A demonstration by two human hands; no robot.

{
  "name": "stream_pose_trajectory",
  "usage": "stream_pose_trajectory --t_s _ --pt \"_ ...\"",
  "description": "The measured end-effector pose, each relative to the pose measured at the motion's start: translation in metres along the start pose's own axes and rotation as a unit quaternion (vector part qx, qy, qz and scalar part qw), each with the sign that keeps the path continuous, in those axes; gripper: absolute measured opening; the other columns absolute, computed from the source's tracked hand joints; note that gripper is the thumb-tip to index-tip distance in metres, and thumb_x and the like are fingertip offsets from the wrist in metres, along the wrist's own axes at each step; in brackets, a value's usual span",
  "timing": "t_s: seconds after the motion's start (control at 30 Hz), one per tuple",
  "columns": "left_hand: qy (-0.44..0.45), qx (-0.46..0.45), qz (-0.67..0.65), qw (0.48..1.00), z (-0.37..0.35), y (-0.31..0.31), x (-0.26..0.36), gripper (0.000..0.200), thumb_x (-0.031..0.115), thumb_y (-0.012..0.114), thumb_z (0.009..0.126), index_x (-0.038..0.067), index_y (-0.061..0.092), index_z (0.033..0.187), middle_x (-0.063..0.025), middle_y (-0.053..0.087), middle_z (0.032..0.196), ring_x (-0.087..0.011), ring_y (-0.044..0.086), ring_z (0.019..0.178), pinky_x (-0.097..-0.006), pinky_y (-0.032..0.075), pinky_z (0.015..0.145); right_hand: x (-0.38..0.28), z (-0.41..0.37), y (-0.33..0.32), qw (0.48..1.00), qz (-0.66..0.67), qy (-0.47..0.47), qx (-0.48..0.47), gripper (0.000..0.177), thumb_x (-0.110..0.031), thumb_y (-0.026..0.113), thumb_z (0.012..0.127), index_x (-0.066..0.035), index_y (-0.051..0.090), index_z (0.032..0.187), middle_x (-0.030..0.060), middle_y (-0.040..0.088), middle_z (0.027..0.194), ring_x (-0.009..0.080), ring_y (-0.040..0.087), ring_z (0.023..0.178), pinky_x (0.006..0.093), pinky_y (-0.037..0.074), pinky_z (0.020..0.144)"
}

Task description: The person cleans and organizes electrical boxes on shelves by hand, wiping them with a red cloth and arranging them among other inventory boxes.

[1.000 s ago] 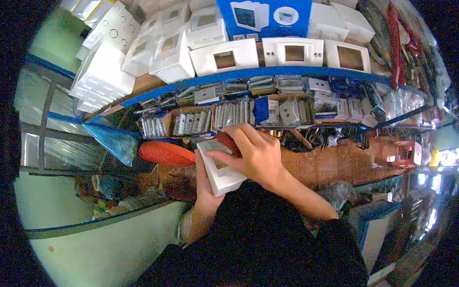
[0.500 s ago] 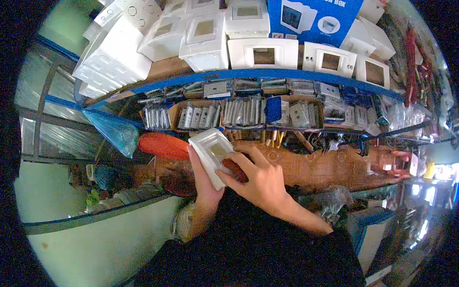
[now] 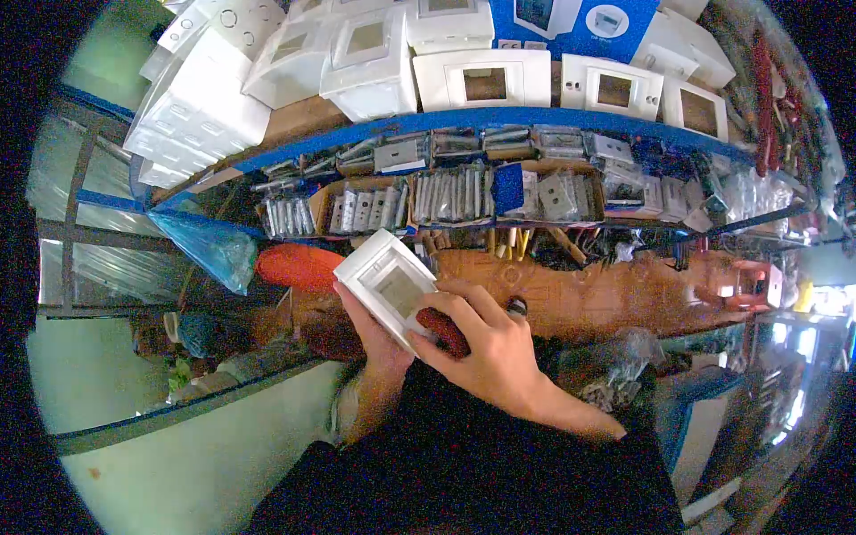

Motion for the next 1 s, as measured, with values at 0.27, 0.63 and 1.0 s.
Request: stream_pose_trajectory --t_s 0.27,0.63,1.0 --pt "0.004 -0.037 -0.027 0.999 0.0 0.007 0.007 0.072 0.071 0.028 0.099 0.019 0.034 0.149 -0.0034 0.049 0.142 -0.0215 0.048 0.131 -0.0412 0.04 0.109 0.005 0.004 -0.021 0.999 0.053 -0.013 -0.003 0.031 -0.013 0.076 0.082 -0.004 0.067 0.11 0.0129 0.067 0.116 0.023 0.071 0.089 0.0323 0.059 0.073" --pt "-0.016 -0.114 0.056 0.992 -0.005 0.02 -0.006 0.064 0.06 0.04 0.101 0.015 0.033 0.146 -0.0081 0.044 0.144 -0.026 0.046 0.133 -0.0454 0.04 0.109 -0.033 0.028 0.029 0.981 -0.027 -0.174 -0.087 0.049 -0.037 0.065 0.091 -0.015 0.061 0.134 0.0071 0.055 0.142 0.036 0.041 0.14 0.0552 0.032 0.115" --pt "-0.007 -0.006 0.033 0.999 0.014 0.0 0.021 0.068 0.059 0.04 0.102 0.014 0.034 0.153 -0.0097 0.048 0.145 -0.0293 0.052 0.129 -0.0439 0.04 0.111 0.022 -0.011 0.045 0.983 0.09 -0.149 -0.052 0.041 -0.025 0.059 0.097 -0.011 0.058 0.135 0.01 0.06 0.135 0.0304 0.055 0.126 0.0471 0.039 0.111"
Point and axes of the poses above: each hand's wrist, its own z-axis towards the middle knuckle, its own y-axis out of the palm, x = y × z, the point moved 10 cm from there along z, towards the middle knuckle
